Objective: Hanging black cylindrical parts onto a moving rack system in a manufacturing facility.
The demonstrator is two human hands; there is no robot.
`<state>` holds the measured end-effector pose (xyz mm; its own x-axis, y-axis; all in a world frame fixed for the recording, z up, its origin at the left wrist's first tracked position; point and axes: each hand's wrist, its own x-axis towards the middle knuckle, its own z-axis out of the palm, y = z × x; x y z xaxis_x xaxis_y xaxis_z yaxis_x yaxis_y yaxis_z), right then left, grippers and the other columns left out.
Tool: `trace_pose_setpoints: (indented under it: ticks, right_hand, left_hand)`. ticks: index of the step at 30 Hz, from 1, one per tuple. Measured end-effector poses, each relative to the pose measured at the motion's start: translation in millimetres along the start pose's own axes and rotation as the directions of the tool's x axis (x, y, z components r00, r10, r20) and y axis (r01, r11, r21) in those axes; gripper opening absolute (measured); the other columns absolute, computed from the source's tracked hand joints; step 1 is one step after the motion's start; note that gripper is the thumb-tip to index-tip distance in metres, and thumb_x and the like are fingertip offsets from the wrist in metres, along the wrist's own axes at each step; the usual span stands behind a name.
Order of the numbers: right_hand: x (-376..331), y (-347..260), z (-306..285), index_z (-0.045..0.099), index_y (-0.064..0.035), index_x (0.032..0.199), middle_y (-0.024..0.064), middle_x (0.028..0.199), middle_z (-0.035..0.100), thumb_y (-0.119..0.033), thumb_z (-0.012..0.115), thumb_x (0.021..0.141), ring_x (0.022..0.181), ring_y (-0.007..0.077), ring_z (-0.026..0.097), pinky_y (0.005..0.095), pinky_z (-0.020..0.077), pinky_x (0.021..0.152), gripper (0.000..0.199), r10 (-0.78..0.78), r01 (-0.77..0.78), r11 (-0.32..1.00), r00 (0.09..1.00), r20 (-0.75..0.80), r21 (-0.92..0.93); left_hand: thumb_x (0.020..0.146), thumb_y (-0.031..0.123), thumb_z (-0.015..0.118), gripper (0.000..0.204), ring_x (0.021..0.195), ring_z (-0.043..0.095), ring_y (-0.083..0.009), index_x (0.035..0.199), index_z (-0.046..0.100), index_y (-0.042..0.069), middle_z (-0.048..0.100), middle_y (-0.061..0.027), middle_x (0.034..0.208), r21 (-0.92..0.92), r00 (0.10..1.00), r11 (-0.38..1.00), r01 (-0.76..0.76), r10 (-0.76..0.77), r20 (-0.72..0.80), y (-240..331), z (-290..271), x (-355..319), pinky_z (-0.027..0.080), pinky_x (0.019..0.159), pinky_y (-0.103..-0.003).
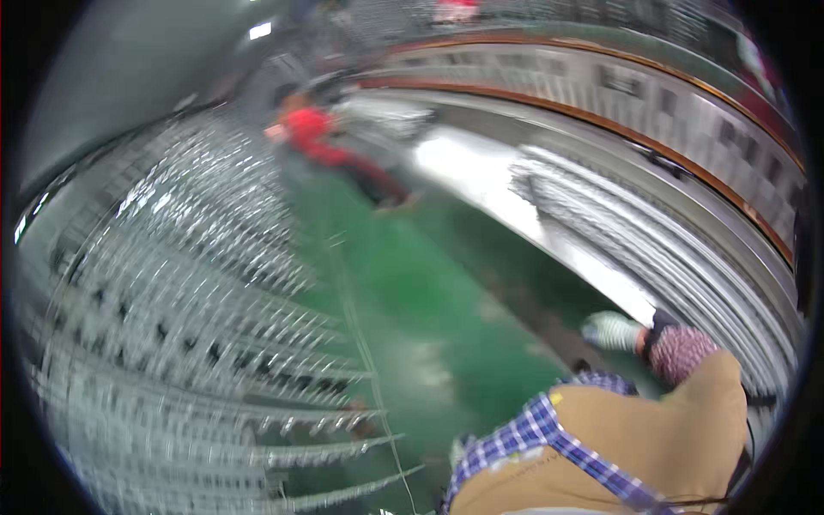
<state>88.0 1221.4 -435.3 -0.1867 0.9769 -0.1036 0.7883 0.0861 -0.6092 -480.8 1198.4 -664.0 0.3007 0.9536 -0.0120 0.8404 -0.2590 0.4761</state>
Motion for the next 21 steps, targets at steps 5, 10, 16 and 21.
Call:
trace_pose_setpoints:
  ticks: [5, 10, 16, 21]
  right_hand:
    - [-41.3, 115.5, -50.0, 0.056, -0.0011, 0.096, 0.0157, 0.081, 0.061, -0.030, 0.044, 0.085, 0.075, 0.0270, 0.057, 0.0368, 0.0441, 0.068, 0.033, 0.748, -0.463, 0.663, 0.438, -0.498, 0.588]
    - [10.1, 53.8, -62.7, 0.057, -0.0025, 0.101, 0.0175, 0.094, 0.060, -0.036, 0.042, 0.085, 0.090, 0.0291, 0.057, 0.0358, 0.0434, 0.079, 0.039, 0.679, -0.427, 0.611, 0.715, -0.165, 0.667]
    - [24.5, 67.5, -40.6, 0.057, -0.0035, 0.102, 0.0113, 0.090, 0.061, -0.030, 0.048, 0.084, 0.081, 0.0203, 0.058, 0.0294, 0.0457, 0.072, 0.033, 0.892, -0.371, 0.274, 0.442, -0.091, 0.887]
    - [16.1, 48.6, -32.3, 0.056, -0.0015, 0.096, 0.0039, 0.070, 0.057, -0.025, 0.049, 0.085, 0.059, 0.0091, 0.051, 0.0222, 0.0421, 0.052, 0.027, 0.892, 0.182, 0.022, -0.448, 0.063, 0.983]
  left_hand:
    - [0.085, 0.024, 0.049, 0.035, 0.099, 0.052, -0.0225, 0.110, 0.048, 0.000, 0.055, -0.0145, 0.108, -0.397, 0.939, 0.896, 0.200, -0.060, 0.338, 279.3, -64.0, 281.2, 0.040, 0.085, -0.032]
    - [0.082, 0.019, 0.053, 0.026, 0.079, 0.057, -0.0210, 0.103, 0.053, 0.002, 0.060, -0.0116, 0.092, -0.373, 0.926, 0.901, -0.221, 0.314, 0.210, 391.3, -46.5, 474.0, 0.045, 0.073, -0.031]
    - [0.084, 0.013, 0.047, 0.021, 0.074, 0.052, -0.0150, 0.101, 0.050, 0.000, 0.055, -0.0075, 0.086, -0.814, 0.864, 0.575, -0.079, 0.446, 0.232, 554.3, -16.9, 690.8, 0.047, 0.066, -0.027]
    - [0.083, 0.013, 0.044, 0.030, 0.076, 0.058, -0.0219, 0.112, 0.045, 0.006, 0.058, -0.0123, 0.088, -0.431, 0.623, 0.828, 0.358, 0.132, 0.771, 655.9, 127.3, 763.5, 0.049, 0.060, -0.034]
